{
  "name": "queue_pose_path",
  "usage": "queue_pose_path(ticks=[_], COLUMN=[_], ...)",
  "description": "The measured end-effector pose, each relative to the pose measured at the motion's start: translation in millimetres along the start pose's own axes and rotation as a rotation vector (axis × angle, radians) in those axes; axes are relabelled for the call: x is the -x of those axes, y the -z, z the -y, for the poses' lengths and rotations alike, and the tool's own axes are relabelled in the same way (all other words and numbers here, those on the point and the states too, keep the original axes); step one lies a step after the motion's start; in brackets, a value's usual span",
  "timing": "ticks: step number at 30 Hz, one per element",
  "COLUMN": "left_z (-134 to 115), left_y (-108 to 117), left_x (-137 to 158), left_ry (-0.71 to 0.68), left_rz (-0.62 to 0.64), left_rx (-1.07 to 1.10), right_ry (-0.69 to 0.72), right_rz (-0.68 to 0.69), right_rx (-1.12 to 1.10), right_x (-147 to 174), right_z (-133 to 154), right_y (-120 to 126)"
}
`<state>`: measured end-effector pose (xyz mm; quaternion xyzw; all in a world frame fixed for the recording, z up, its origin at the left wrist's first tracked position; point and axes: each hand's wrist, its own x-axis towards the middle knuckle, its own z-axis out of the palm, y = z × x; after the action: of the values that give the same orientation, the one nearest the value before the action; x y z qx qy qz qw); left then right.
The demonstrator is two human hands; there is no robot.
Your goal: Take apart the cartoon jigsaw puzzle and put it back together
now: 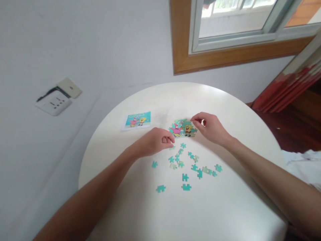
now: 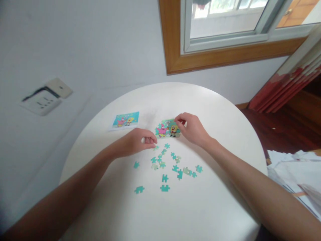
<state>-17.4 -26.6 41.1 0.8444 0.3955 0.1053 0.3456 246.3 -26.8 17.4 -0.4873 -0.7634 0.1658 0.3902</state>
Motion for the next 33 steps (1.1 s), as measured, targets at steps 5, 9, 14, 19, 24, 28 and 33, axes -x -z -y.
queue_pose_path(ticks=[5, 9, 14, 19, 24, 28, 33], left_z=[-21.4, -30.8, -37.2, -36.1, -19.7, 6.6, 28.3], left_y=[0.1, -9.4, -21.7, -22.9, -13.4, -5.9, -6.1], left_x=[11.0, 15.7, 22.5, 28.1, 12.2, -9.7, -17.2], left_ry=[-0.118, -0.130, -0.120, -0.190, -0.059, 0.151, 0.287], left_rz=[0.289, 0.363, 0.378, 0.361, 0.154, -0.167, -0.238], left_rx=[-0.139, -0.271, -0.353, -0.232, 0.052, 0.274, 0.313], right_ry=[-0.003, -0.012, -0.028, -0.046, -0.035, -0.024, -0.020], right_rz=[0.017, 0.045, 0.056, 0.074, 0.088, 0.123, 0.182], right_rx=[-0.007, 0.003, -0.001, 0.011, 0.013, 0.033, 0.022], right_x=[-0.3, 0.6, 1.3, 1.7, 2.0, 3.5, 6.3], right_z=[-0.4, 1.1, 2.2, 4.0, 3.1, 2.6, 8.0], right_y=[2.6, 2.8, 1.4, 0.0, -2.6, -9.5, -15.6])
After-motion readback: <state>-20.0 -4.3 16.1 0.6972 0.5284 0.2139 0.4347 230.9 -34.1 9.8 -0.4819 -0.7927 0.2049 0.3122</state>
